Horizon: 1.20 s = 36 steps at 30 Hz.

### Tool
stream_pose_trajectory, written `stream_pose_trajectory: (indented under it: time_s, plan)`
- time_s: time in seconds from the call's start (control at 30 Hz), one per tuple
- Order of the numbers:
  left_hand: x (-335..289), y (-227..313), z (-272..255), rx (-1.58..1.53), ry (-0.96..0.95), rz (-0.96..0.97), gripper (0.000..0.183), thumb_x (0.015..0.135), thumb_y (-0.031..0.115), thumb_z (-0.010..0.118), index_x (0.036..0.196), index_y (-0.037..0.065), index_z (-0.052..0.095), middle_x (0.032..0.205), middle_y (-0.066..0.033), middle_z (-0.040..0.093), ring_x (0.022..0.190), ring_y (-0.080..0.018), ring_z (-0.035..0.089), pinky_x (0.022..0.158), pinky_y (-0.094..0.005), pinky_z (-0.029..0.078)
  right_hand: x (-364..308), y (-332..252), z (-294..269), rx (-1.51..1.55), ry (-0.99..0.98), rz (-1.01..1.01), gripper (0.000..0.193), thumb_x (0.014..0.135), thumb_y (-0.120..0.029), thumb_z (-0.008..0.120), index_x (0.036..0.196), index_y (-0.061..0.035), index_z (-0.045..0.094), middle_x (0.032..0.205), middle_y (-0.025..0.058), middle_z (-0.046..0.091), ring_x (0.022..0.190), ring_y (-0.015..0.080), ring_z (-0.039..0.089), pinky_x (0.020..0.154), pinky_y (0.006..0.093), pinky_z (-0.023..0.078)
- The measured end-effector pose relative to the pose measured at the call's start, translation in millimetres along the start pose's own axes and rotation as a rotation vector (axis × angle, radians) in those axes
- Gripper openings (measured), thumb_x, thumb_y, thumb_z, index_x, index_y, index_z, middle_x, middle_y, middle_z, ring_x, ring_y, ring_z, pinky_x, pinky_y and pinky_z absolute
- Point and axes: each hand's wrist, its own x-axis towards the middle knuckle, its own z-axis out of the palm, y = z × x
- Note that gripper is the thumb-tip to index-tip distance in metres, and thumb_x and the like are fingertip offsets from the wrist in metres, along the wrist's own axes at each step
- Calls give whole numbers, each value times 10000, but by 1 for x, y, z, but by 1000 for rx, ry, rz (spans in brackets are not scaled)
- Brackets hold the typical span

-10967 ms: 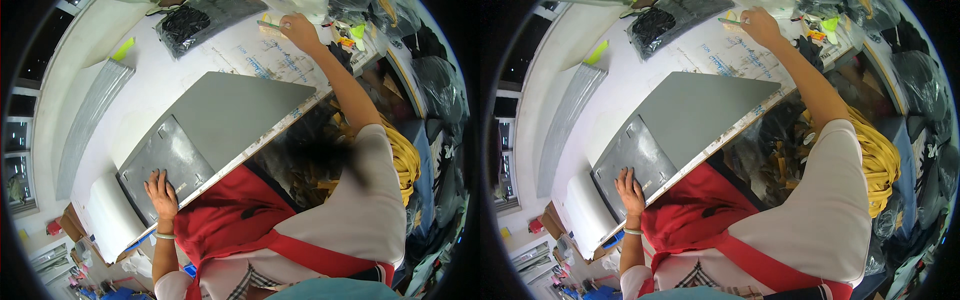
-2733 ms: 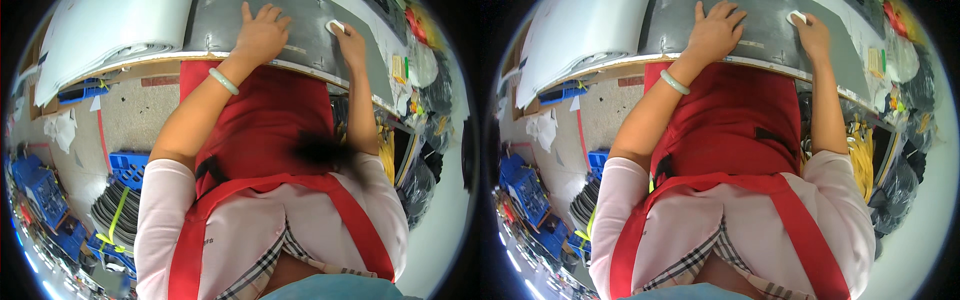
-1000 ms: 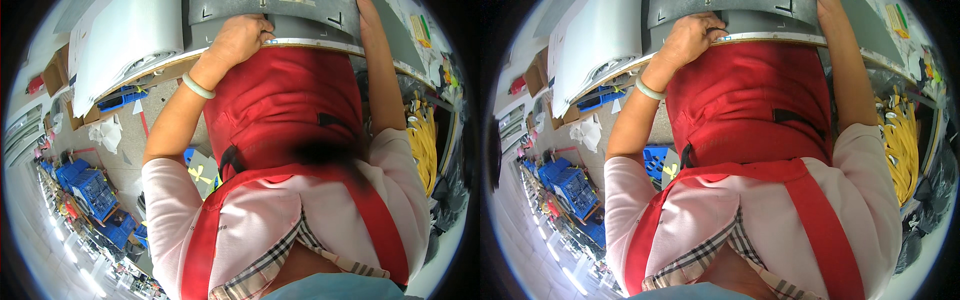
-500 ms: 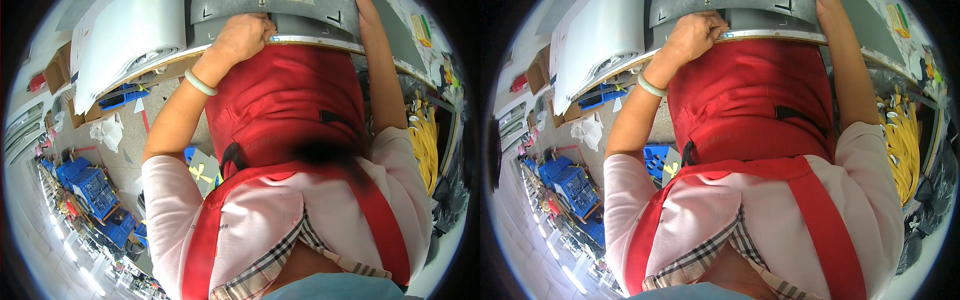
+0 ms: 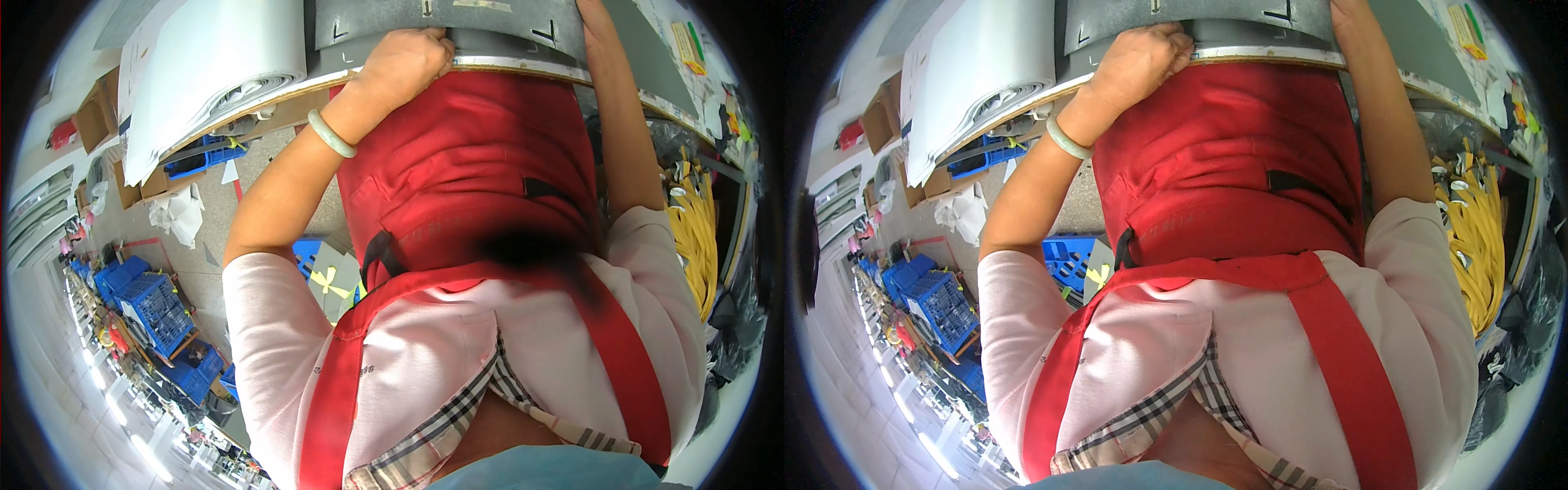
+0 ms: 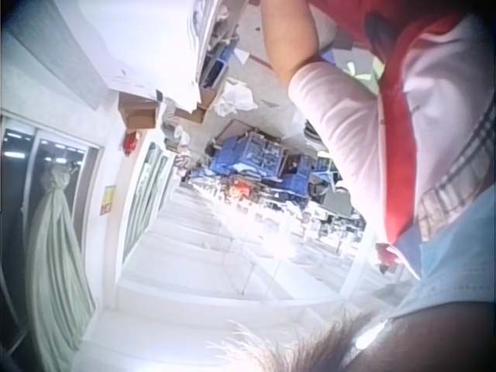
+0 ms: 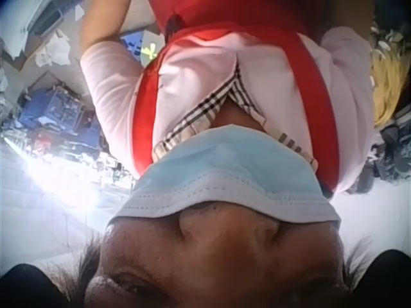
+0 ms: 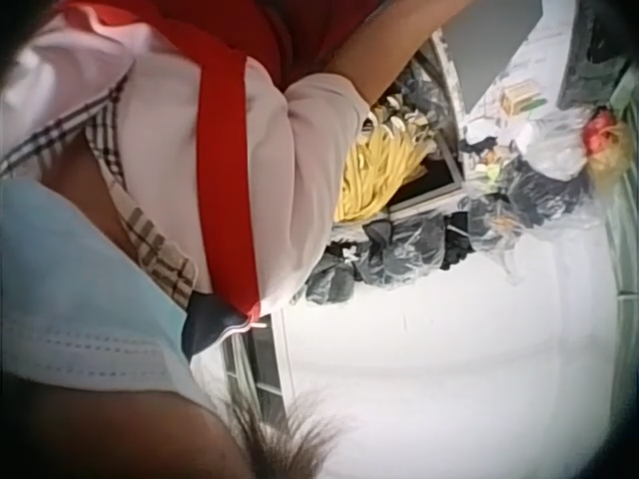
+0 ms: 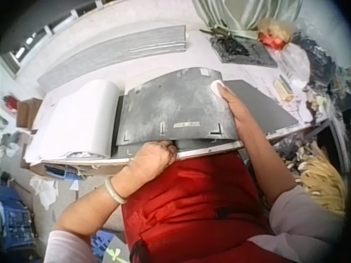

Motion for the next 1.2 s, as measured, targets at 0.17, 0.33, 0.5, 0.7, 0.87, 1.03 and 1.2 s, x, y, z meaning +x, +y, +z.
stream_pose_trajectory:
  time_s: [0.17,0.33,0.5,0.7,0.87,1.03,1.2]
  plan:
    - [2,5,-4,-35,-6,-60,192,885,138,656,1045,46,711,1024,-140,712,881,-369,695,777,-455,575,8,1,-16,27,-29,-2,347,1004,-263,688,1292,-74,643,1146,74,733,965,186,719,844,345,598]
    - [21,10,6,-148,81,-58,364,860,98,649,1221,54,668,1094,-166,709,971,-377,688,851,-455,566,24,-17,-46,849,-539,429,367,1015,-283,671,1314,-73,634,1166,85,724,1018,195,704,880,351,585]
    - [138,75,39,-176,-60,49,334,872,76,592,1188,103,695,1067,-190,730,920,-400,715,759,-510,578,9,-46,-49,37,-40,-141,413,1032,-313,642,1353,-55,605,1221,102,709,1062,220,693,942,366,560]
    - [213,105,93,-518,550,44,271,959,88,552,1201,19,653,1268,-188,669,1225,-350,613,1045,-475,471,6,-47,-42,26,-52,-176,503,1042,-359,618,1423,-36,551,1310,113,669,1133,224,666,1008,362,523]
    - [206,91,90,-754,597,63,272,974,100,548,1212,17,649,1281,-174,669,1232,-343,611,1046,-470,471,2,-42,-59,-17,57,-351,415,1020,-312,650,1320,-25,628,1162,68,706,1049,188,658,957,309,500]
    - [200,49,82,-860,670,-11,273,988,113,545,1223,16,644,1294,-161,669,1239,-335,609,1046,-465,470,20,-33,-114,-296,222,-348,483,1012,-396,642,1379,-87,598,1273,57,659,1138,187,627,1001,351,499]
    - [184,-61,73,-791,825,-216,275,1003,126,541,1234,14,639,1307,-147,669,1247,-328,607,1046,-460,469,4,-21,-110,-68,156,-118,590,1028,-447,593,1470,-62,524,1426,105,597,1297,274,572,1122,404,446]
